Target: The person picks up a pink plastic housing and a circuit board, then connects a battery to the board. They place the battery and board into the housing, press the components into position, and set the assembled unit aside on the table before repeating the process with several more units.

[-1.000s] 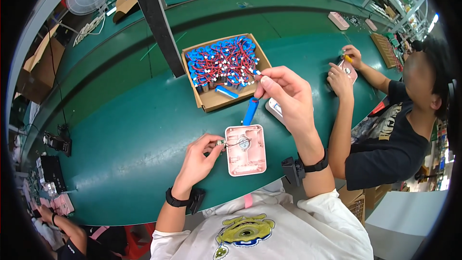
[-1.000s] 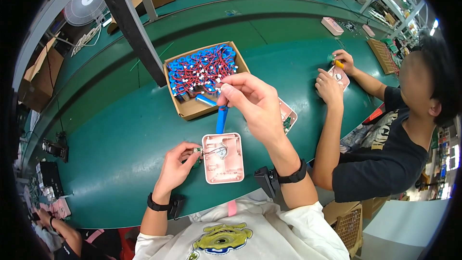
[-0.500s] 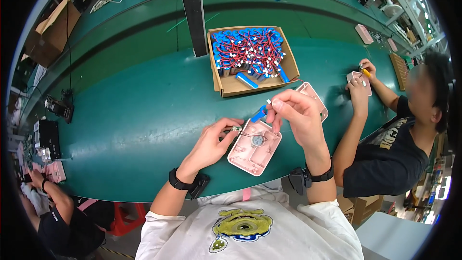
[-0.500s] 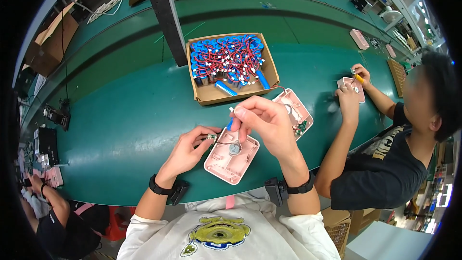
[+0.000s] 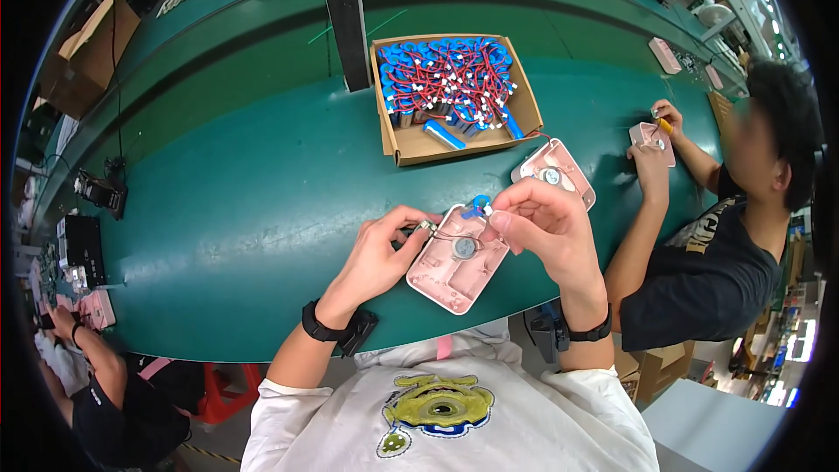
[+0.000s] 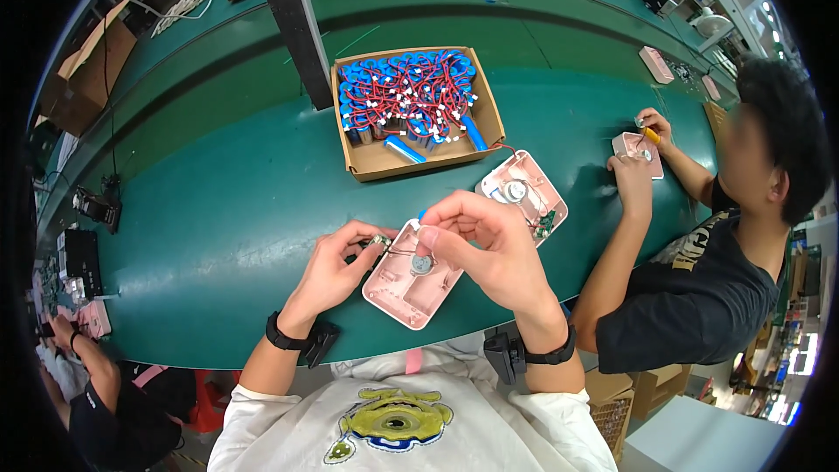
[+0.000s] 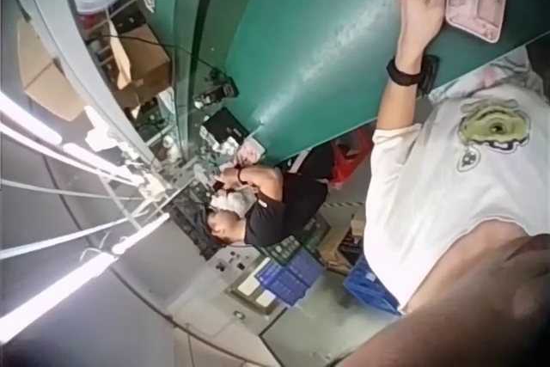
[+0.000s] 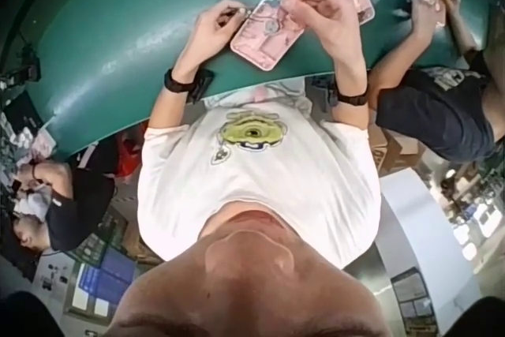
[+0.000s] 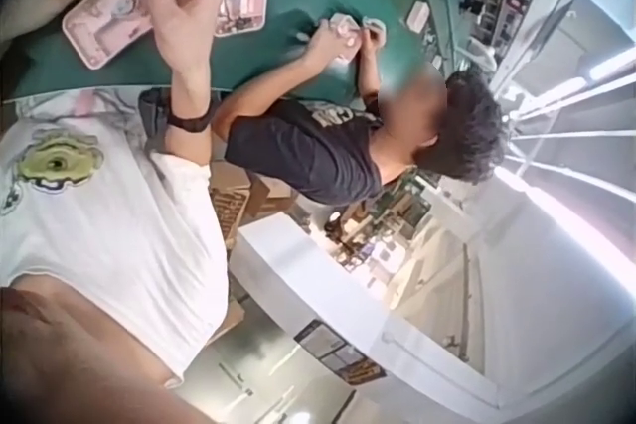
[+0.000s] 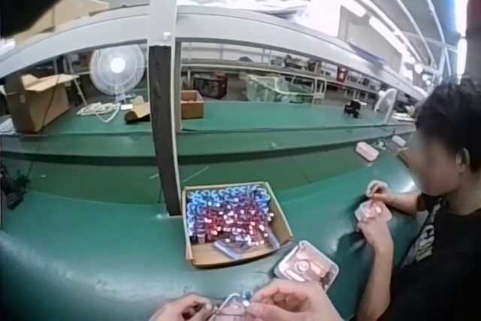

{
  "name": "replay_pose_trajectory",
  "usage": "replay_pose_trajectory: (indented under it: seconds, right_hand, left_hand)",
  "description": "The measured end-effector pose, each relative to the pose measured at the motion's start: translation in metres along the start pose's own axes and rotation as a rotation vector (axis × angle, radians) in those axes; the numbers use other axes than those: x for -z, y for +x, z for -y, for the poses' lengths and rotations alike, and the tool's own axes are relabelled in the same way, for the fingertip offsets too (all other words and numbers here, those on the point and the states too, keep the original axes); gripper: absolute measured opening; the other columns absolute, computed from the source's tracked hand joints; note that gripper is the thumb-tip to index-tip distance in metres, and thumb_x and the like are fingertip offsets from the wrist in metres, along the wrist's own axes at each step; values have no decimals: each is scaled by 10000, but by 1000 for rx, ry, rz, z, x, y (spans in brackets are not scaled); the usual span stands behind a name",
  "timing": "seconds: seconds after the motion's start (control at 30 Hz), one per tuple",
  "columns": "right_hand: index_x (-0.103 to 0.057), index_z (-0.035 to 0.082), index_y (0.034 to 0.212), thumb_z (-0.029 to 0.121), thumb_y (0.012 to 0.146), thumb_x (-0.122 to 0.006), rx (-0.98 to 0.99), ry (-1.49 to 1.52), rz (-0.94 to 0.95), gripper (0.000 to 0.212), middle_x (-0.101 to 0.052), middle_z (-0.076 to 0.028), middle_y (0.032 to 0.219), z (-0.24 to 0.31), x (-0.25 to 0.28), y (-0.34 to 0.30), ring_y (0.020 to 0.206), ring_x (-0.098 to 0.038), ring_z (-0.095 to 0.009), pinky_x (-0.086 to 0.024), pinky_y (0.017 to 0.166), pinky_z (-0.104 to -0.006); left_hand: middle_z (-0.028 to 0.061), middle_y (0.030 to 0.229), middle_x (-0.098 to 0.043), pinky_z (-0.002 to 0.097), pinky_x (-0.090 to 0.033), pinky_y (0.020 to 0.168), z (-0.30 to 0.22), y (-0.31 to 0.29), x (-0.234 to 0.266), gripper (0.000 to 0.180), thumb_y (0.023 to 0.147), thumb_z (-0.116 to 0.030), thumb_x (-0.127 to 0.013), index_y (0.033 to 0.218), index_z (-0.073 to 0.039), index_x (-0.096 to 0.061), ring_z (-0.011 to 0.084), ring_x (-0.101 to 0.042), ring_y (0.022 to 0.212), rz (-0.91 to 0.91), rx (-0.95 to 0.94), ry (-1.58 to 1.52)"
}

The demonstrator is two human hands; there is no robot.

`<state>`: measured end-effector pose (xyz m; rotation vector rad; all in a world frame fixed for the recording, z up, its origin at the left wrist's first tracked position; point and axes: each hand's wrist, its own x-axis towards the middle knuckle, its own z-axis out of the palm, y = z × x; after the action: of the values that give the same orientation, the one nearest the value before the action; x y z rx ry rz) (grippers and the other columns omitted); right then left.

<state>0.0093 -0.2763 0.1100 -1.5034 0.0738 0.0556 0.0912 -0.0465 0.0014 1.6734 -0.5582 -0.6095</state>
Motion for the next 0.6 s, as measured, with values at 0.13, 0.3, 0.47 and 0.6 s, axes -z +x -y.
replay_pose_trajectory:
  seconds: [0.13, 0.3, 0.47, 0.6]
  right_hand:
    - [-699, -16, 1067, 43, 995, -717, 44, -23, -57, 95, -764, -83, 886, -4, 1, 0, 713, -639, -68, -456, 601, -213]
    - [-709, -15, 1009, 40, 970, -740, -9, -144, -58, 73, -764, -77, 946, -6, 5, -5, 776, -656, -84, -492, 665, -231]
    - [-725, -5, 918, 42, 885, -791, 194, -741, -64, 87, -732, -104, 1156, -26, -4, -1, 1095, -659, -227, -526, 907, -355]
    - [-731, 0, 879, 36, 837, -787, 329, -918, -112, 79, -651, -144, 1355, -51, -29, 3, 1388, -510, -363, -439, 1113, -466]
  left_hand:
    - [142, 1240, -768, 298, -591, 878, 5, 0, -3, 133, 1041, 2, -612, 1157, 35, -667, 144, -715, 1040, 0, -28, -51]
    - [139, 1224, -766, 307, -592, 880, 5, 0, -3, 131, 1040, 2, -617, 1157, 33, -667, 151, -714, 1059, -2, -34, -74]
    - [99, 1106, -744, 290, -594, 804, 6, -2, -7, 94, 1005, 17, -662, 1092, 33, -693, 135, -701, 946, -57, -66, 2]
    - [76, 1003, -689, 282, -577, 724, 7, -2, -10, 74, 956, 31, -712, 1030, 42, -708, 125, -668, 845, -138, -168, 50]
